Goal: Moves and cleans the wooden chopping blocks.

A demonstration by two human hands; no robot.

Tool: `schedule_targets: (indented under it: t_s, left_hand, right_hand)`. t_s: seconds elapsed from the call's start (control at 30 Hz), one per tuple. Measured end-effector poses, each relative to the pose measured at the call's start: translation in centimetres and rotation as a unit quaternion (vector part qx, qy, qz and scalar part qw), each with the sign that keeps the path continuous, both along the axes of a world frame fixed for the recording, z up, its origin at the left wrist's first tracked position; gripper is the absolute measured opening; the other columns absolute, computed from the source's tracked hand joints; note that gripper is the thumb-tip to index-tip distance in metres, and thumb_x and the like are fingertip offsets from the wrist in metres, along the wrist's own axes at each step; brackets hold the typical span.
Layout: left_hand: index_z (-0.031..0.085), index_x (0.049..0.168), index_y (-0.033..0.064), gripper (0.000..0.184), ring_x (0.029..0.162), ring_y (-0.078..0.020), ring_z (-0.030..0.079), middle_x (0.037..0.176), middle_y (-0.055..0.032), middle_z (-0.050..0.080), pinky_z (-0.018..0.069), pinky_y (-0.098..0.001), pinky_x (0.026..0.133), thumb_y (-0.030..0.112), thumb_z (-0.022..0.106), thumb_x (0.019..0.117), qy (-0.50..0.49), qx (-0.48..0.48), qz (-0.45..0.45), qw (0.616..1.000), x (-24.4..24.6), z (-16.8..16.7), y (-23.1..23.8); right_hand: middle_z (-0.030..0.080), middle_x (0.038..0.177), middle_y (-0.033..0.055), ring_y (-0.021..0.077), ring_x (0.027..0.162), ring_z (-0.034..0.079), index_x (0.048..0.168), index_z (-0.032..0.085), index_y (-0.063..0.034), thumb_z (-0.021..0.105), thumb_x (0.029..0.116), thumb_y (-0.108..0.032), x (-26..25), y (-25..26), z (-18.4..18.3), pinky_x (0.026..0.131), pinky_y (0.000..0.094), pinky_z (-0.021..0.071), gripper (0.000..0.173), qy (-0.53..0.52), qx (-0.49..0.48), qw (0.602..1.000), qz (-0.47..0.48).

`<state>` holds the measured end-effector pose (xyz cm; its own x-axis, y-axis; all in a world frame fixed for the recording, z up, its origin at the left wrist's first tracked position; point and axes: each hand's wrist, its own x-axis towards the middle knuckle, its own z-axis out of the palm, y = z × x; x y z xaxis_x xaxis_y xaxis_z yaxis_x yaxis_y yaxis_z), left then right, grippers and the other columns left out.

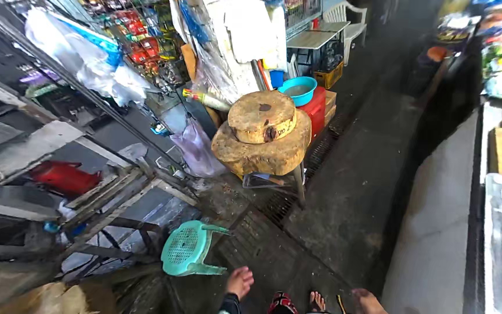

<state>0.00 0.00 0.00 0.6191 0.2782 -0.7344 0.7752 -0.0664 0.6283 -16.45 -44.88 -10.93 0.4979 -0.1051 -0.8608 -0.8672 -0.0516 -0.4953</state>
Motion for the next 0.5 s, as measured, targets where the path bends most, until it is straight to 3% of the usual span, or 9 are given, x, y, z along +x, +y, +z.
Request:
schedule_targets:
  t_s: [0.1,0.27,0.37,0.5]
  left_hand:
    - [0.057,0.136,0.0006,0.034,0.097,-0.0307,0.073,0.116,-0.0211,0.072,0.0594,-0.0468,0.083,0.022,0.049,0.1098,-0.119,0.002,0.032,0.992,12.3,6.5,-2.2]
    - [0.055,0.135,-0.0026,0.035,0.095,-0.025,0.071,0.116,-0.0204,0.069,0.0586,-0.0395,0.081,0.021,0.046,0.1106,-0.274,-0.037,0.062,0.959,30.7,17.9,-5.7]
    - [0.051,0.14,-0.0004,0.037,0.107,-0.028,0.068,0.13,-0.0211,0.062,0.0579,-0.0426,0.087,0.022,0.047,0.1101,-0.306,-0.012,0.049,0.951,40.6,20.1,-5.6]
    - [0.048,0.147,0.0016,0.051,0.121,-0.0316,0.063,0.142,-0.0226,0.056,0.056,-0.051,0.095,0.034,0.051,0.1075,-0.354,0.094,-0.001,0.93,52.3,19.8,-4.4]
  right_hand:
    - [0.068,0.126,0.0182,0.0323,0.103,0.07,0.143,0.052,-0.0099,0.043,0.1112,-0.035,9.8,-0.4,7.4,0.086,0.051,0.0576,0.042,-0.042,0.009,0.98,-0.197]
    - [0.071,0.114,0.0158,0.0245,0.092,0.071,0.137,0.057,-0.0047,0.045,0.1105,-0.032,27.7,-4.7,14.0,0.077,0.0429,0.0589,0.04,-0.232,-0.017,0.934,-0.271]
    - [0.07,0.11,0.0156,0.021,0.089,0.07,0.135,0.057,-0.0008,0.045,0.1106,-0.029,41.5,-6.4,20.9,0.078,0.039,0.0596,0.039,-0.324,-0.067,0.906,-0.263]
    - [0.07,0.116,0.0155,0.0213,0.096,0.071,0.136,0.056,-0.0005,0.045,0.1101,-0.029,59.3,-5.8,30.7,0.083,0.0385,0.0594,0.04,-0.407,-0.103,0.888,-0.187]
